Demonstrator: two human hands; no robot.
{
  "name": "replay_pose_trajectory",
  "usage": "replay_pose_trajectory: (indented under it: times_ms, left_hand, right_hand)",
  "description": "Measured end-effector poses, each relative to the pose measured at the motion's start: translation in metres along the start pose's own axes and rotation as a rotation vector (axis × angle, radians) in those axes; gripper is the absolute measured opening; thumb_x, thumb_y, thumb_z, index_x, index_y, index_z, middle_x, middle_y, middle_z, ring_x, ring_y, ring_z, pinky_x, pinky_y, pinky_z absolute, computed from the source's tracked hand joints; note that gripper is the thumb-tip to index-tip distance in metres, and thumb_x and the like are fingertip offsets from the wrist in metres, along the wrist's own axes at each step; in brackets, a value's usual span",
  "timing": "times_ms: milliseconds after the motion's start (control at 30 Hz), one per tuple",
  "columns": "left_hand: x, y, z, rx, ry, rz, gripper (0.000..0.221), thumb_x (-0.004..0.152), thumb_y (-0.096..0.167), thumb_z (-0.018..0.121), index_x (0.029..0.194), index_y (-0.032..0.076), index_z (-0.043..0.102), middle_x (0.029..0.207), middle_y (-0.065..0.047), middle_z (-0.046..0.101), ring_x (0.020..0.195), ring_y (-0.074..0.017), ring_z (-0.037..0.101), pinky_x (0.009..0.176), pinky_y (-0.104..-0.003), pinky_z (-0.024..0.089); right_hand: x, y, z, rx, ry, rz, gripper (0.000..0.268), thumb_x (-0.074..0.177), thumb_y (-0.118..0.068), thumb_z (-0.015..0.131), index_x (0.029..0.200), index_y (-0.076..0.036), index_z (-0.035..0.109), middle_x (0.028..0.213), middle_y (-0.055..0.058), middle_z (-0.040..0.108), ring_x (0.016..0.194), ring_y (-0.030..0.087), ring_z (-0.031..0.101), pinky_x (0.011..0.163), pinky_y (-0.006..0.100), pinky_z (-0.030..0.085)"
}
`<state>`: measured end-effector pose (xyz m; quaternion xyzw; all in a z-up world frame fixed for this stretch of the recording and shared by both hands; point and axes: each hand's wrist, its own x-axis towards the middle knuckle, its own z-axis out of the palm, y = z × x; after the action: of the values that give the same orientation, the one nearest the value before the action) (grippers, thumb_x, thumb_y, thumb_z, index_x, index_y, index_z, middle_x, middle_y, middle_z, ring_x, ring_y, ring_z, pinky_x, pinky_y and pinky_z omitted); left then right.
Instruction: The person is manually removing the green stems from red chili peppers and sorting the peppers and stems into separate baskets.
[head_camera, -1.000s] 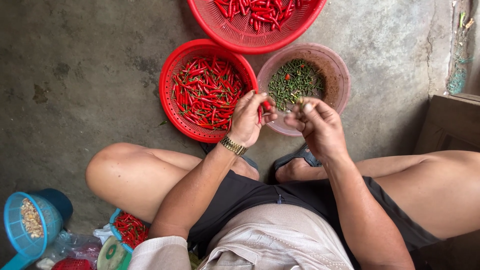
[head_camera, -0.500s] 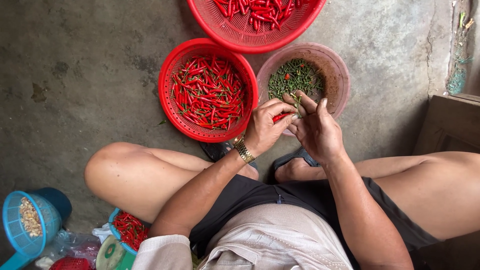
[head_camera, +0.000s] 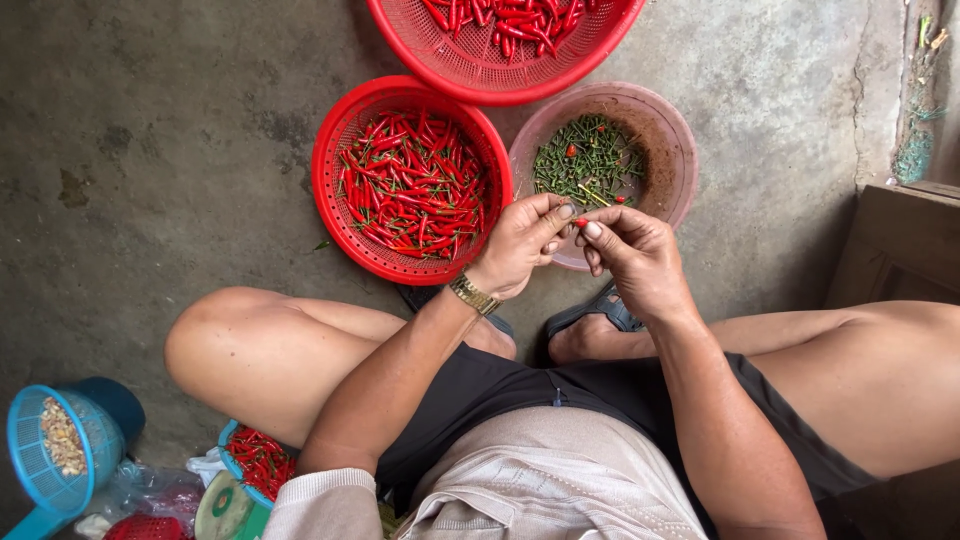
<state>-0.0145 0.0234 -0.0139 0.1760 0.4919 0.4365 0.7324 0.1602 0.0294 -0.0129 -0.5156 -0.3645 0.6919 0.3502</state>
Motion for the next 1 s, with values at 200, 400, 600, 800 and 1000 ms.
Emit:
replay_pose_trajectory:
  times_ms: [200,400,600,800,1000]
  left_hand:
    - [0.012,-0.008,-0.019,0.18,-0.022,0.104,0.022,0.102,0.002,0.062,0.122,-0.001,0.068,0.088,-0.006,0.066,0.075,-0.0031,0.057,0.053,-0.007,0.042]
    - [0.001,0.008,0.003,0.174,-0.154,0.18,0.026,0.098,0.014,0.072,0.123,0.006,0.073,0.088,-0.004,0.071,0.078,-0.0012,0.056,0.063,-0.01,0.043]
    - [0.041,0.032,-0.008,-0.115,0.042,-0.027,0.019,0.102,0.025,0.067,0.109,0.008,0.069,0.08,0.0,0.064,0.059,-0.0008,0.05,0.04,-0.009,0.035]
    - [0.044,0.139,-0.061,0.933,0.262,0.733,0.08,0.104,0.055,0.064,0.157,0.007,0.027,0.155,-0.021,0.043,0.145,-0.037,0.046,0.123,-0.047,0.039]
    - [-0.061,0.194,-0.105,1.149,0.271,0.687,0.063,0.102,0.028,0.079,0.149,0.005,0.045,0.157,-0.026,0.034,0.145,-0.0399,0.048,0.119,-0.044,0.042]
  right_hand:
    - [0.001,-0.002,0.001,0.33,0.117,0.06,0.015,0.1,-0.008,0.07,0.103,0.007,0.069,0.076,0.017,0.066,0.054,0.013,0.063,0.045,0.022,0.059]
    - [0.001,0.003,0.001,0.276,0.166,0.02,0.017,0.094,-0.005,0.078,0.089,0.003,0.064,0.065,0.017,0.064,0.046,0.011,0.058,0.04,0.021,0.051]
    - [-0.002,-0.019,0.008,0.303,0.183,0.081,0.02,0.104,-0.02,0.067,0.105,0.0,0.065,0.074,0.017,0.067,0.051,0.012,0.064,0.045,0.02,0.058]
    - [-0.007,-0.03,0.01,0.255,0.047,0.161,0.02,0.105,-0.023,0.063,0.113,-0.004,0.065,0.085,0.006,0.065,0.065,0.009,0.058,0.058,0.02,0.048]
    - [-0.007,-0.009,0.039,-0.464,-0.031,-0.029,0.018,0.101,-0.007,0.067,0.116,0.003,0.066,0.085,0.007,0.066,0.068,0.012,0.058,0.062,0.026,0.054]
